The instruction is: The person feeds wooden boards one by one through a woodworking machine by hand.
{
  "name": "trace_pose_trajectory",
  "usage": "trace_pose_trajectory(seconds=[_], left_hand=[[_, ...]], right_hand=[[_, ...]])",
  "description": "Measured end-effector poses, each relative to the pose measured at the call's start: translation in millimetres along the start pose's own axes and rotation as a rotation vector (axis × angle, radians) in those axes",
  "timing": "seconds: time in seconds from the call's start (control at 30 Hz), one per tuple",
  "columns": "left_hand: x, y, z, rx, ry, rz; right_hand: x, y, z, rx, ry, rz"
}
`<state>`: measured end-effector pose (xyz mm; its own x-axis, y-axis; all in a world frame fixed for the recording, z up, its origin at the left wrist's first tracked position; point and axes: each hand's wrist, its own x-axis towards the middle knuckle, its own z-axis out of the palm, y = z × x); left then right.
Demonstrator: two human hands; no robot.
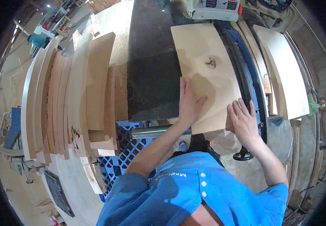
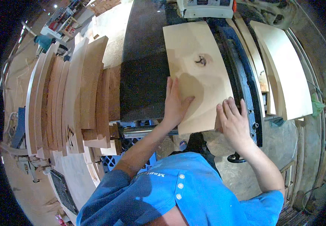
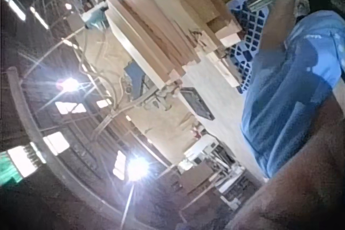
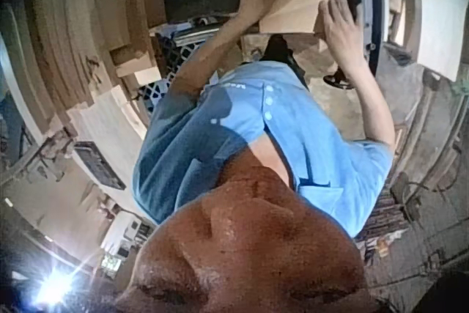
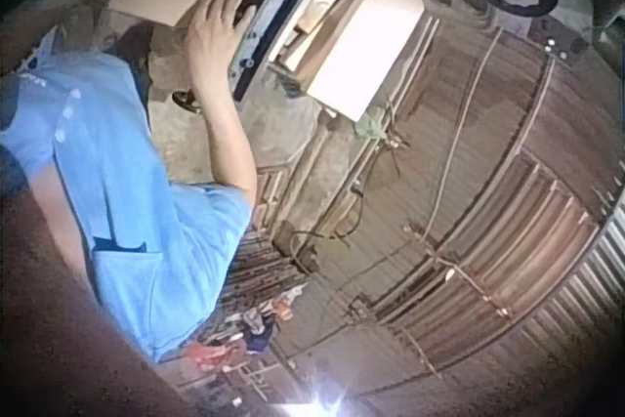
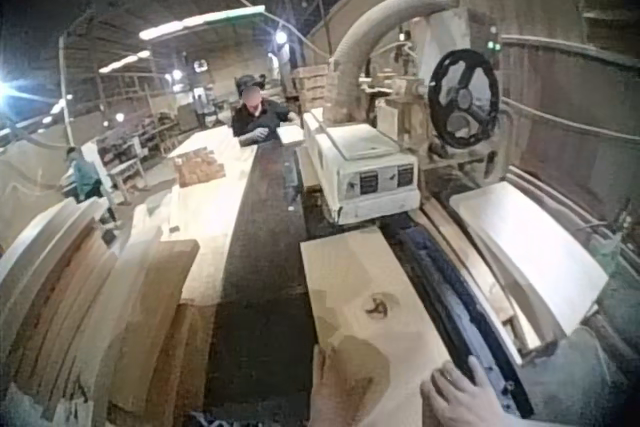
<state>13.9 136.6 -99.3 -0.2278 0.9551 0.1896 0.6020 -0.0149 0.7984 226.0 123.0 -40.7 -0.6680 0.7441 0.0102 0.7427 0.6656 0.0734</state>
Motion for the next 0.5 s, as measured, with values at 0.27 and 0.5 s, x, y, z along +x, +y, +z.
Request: trace_pose_trajectory(seconds=[0.27,0.5], left_hand=[[55.5,1.0,28.7,0.053,-0.063,0.043],[147.2,-9.5,33.1,0.11,-0.001,0.009]], right_hand=[[31.5,30.0,10.6,-0.109,0.005,0.017],[113.8,71.8,15.5,-0.146,0.027,-0.014]])
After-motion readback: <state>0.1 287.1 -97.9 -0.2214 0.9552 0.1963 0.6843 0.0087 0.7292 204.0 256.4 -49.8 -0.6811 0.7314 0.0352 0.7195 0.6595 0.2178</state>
